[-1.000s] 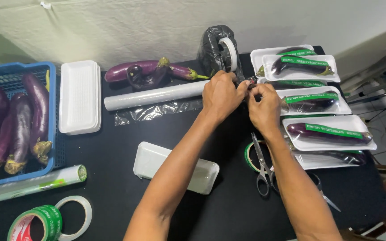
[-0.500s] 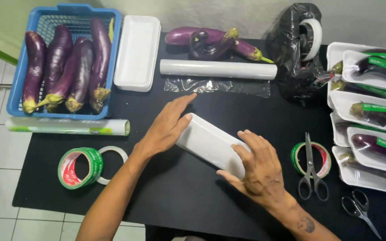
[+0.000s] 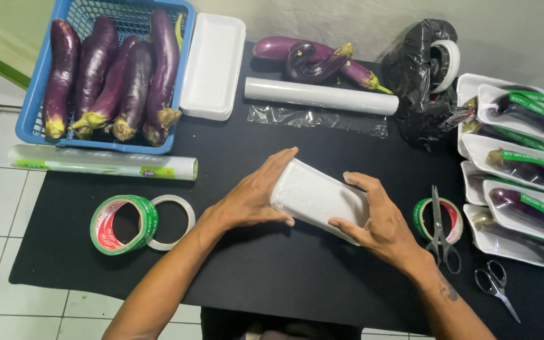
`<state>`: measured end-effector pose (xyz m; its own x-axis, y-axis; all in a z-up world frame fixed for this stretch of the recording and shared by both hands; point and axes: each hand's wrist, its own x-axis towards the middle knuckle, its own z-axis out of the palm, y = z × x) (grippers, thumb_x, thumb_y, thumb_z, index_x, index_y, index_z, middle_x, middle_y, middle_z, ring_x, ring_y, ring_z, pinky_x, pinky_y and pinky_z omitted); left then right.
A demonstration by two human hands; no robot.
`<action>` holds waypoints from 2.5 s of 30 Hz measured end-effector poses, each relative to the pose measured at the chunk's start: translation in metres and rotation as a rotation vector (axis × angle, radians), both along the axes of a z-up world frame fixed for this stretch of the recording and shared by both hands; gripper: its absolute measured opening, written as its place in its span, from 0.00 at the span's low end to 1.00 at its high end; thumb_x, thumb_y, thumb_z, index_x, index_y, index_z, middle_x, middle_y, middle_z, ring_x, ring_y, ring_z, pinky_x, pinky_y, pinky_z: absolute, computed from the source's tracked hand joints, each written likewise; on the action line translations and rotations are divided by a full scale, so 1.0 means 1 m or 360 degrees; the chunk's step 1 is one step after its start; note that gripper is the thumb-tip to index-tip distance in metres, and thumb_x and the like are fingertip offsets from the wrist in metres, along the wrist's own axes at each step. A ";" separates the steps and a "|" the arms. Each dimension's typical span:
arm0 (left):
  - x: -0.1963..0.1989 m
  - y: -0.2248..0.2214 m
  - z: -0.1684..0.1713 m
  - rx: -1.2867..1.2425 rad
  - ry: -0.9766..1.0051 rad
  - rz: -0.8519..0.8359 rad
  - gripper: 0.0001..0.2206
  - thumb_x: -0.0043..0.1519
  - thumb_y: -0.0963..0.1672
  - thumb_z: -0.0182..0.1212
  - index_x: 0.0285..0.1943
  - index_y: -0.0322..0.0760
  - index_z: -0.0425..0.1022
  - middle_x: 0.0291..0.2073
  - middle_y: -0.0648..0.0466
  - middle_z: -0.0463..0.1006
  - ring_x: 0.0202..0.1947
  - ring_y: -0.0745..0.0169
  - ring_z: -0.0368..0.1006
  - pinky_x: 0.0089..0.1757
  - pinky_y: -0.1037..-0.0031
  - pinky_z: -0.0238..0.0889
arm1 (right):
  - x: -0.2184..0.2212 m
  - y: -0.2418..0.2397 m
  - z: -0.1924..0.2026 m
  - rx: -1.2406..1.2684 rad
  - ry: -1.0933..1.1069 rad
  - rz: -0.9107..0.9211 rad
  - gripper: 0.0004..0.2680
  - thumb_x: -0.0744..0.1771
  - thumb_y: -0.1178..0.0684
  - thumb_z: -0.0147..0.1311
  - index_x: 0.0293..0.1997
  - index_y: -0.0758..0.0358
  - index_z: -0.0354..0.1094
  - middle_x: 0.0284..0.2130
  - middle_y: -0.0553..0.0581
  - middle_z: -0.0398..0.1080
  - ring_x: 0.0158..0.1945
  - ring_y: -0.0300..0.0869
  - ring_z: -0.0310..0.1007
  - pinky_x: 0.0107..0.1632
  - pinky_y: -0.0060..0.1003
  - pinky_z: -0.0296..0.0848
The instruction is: The person places an eggplant into a white tray, wraps it with plastic film using a roll, cuts the film with scissors, and then secures the packaging with green tape.
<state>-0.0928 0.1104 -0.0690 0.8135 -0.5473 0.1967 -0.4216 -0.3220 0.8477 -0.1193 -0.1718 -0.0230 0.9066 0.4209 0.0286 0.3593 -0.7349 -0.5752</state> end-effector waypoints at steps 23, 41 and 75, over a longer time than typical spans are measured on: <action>-0.004 -0.001 -0.009 0.0142 -0.0190 0.0107 0.48 0.44 0.51 0.81 0.74 0.39 0.56 0.64 0.45 0.63 0.65 0.43 0.66 0.62 0.56 0.63 | 0.051 0.042 0.096 -0.0627 0.0647 -0.0400 0.12 0.63 0.49 0.65 0.40 0.70 0.76 0.33 0.71 0.79 0.40 0.61 0.83 0.42 0.54 0.79; 0.100 -0.220 0.038 0.0381 -0.0377 0.0186 0.28 0.64 0.52 0.61 0.71 0.37 0.64 0.60 0.44 0.70 0.59 0.41 0.71 0.50 0.54 0.68 | 0.171 -0.164 0.035 0.0656 0.0346 -0.0963 0.07 0.66 0.48 0.63 0.41 0.59 0.78 0.28 0.54 0.73 0.32 0.34 0.68 0.32 0.26 0.69; 0.045 -0.025 0.033 0.0268 0.0146 -0.0054 0.38 0.61 0.57 0.57 0.78 0.42 0.52 0.75 0.44 0.57 0.72 0.43 0.53 0.65 0.51 0.47 | 0.029 -0.056 0.024 -0.0201 0.0218 -0.0295 0.06 0.67 0.48 0.55 0.35 0.55 0.74 0.42 0.46 0.76 0.44 0.40 0.77 0.47 0.36 0.69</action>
<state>-0.0476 0.0853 -0.0359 0.8044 -0.5936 0.0256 -0.3578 -0.4496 0.8184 -0.0906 -0.2281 0.0012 0.9605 0.2394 -0.1421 0.1366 -0.8500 -0.5088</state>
